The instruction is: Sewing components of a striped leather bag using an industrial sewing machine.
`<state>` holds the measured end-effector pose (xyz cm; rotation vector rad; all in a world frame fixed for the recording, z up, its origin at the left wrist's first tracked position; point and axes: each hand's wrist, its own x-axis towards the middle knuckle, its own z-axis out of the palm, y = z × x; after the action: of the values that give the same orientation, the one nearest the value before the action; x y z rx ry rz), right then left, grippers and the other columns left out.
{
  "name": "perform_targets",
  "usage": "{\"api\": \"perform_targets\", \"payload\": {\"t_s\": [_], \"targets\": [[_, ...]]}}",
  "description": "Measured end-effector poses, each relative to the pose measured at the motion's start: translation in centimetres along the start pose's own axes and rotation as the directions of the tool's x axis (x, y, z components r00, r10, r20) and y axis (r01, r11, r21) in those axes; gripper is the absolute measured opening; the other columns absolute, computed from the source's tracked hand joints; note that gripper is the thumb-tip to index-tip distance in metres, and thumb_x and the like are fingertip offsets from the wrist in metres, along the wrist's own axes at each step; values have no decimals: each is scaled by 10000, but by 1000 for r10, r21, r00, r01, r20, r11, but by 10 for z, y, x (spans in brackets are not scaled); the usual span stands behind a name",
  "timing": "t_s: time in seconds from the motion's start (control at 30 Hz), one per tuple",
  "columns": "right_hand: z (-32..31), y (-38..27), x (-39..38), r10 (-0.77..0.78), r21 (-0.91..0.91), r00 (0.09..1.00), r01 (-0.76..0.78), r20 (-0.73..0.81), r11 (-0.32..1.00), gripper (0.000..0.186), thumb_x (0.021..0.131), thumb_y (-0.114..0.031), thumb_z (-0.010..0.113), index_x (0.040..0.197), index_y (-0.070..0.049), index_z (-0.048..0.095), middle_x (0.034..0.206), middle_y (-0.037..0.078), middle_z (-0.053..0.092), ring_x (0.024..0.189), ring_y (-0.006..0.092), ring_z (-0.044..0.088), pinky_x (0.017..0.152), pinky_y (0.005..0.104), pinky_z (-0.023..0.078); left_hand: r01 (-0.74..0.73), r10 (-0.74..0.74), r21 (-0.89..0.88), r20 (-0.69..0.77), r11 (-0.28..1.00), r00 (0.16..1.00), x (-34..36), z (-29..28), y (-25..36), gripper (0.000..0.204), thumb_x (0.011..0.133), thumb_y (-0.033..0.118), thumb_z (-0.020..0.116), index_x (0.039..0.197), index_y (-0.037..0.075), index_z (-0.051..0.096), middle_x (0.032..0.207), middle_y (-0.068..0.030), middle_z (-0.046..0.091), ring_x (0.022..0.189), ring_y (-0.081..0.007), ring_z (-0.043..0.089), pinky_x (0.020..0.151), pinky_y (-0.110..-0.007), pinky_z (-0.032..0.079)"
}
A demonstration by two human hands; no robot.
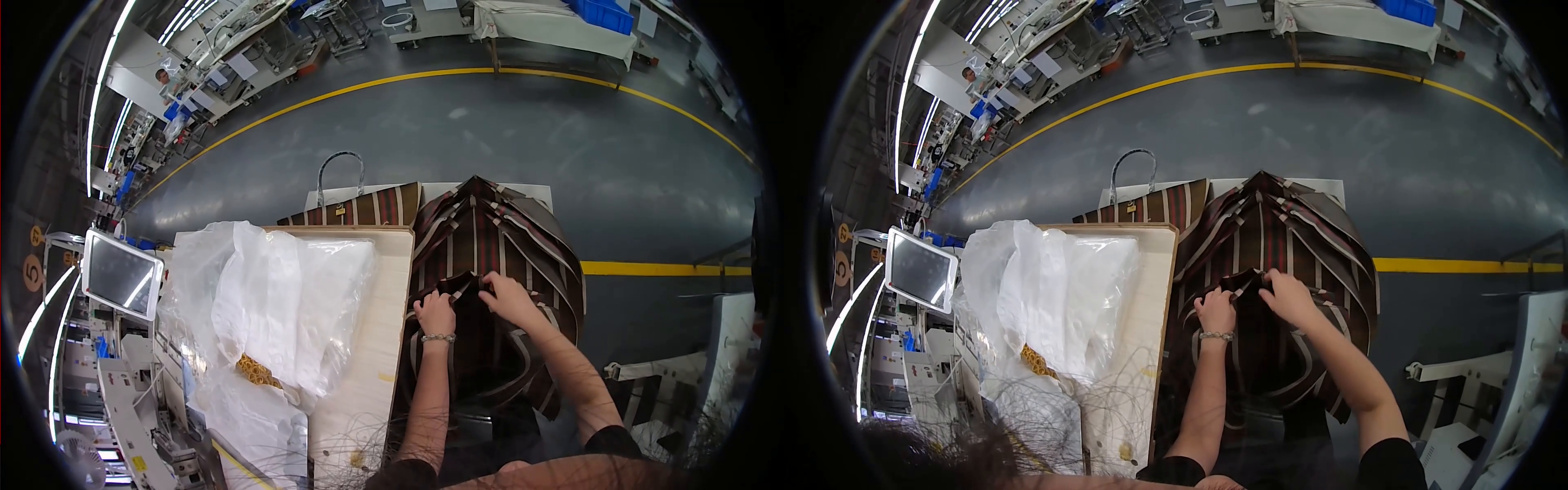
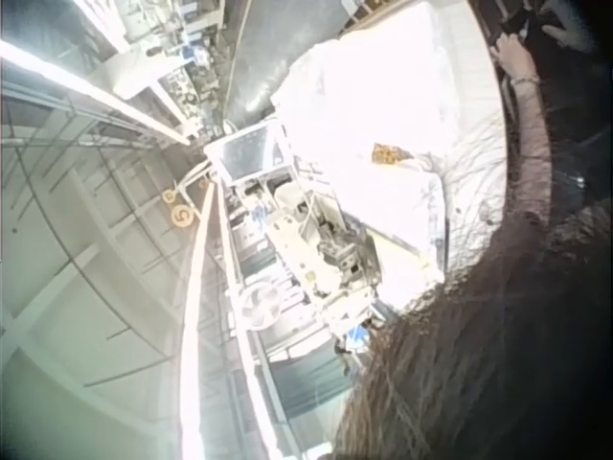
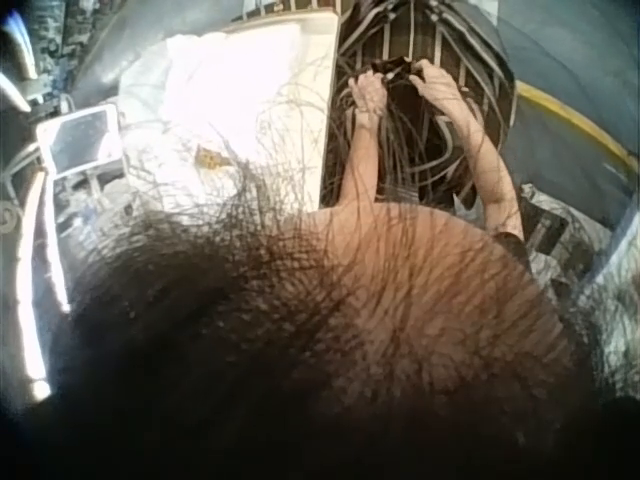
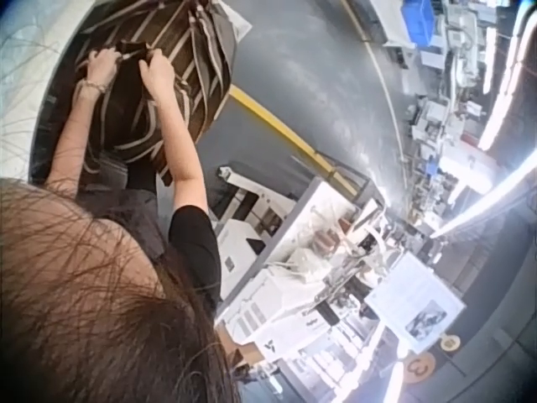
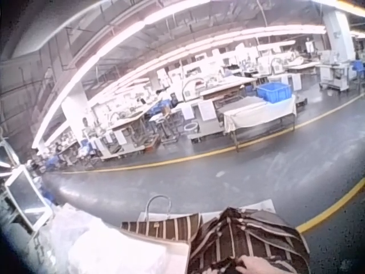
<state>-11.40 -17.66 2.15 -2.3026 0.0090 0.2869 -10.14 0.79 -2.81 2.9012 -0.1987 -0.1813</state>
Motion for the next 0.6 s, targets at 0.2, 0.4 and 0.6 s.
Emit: {"api": "perform_targets", "payload": {"t_s": [0.2, 0.4, 0.6], "targets": [[26, -4, -89, 140, -411, 989, -146, -46, 900, 697, 696, -247, 716, 1310, -71, 438, 1280, 140, 459, 1162, 305, 442, 899, 475, 367, 24, -19, 34, -150, 999, 989, 2, 14, -4, 229, 836, 118, 564, 1027, 134, 690, 1049, -43, 640, 985, -228, 547, 877, -411, 334], [9, 17, -99, -41, -469, 952, -112, -304, 876, 621, 552, -144, 774, 1133, -175, 557, 1249, 105, 414, 1197, 288, 367, 947, 425, 295, 31, -36, -50, -110, 998, 993, 4, 4, -10, 229, 810, 102, 563, 984, 160, 700, 946, -9, 627, 950, -231, 497, 874, -411, 342], [-12, 71, -40, 34, -51, 999, -35, -28, 998, 549, 571, -114, 729, 1086, -155, 544, 1256, 119, 430, 1171, 321, 440, 924, 457, 351, 67, -75, -49, -185, 997, 980, -5, 5, -10, 202, 805, 135, 626, 983, 187, 706, 1104, -49, 567, 990, -253, 466, 878, -435, 320]]}}
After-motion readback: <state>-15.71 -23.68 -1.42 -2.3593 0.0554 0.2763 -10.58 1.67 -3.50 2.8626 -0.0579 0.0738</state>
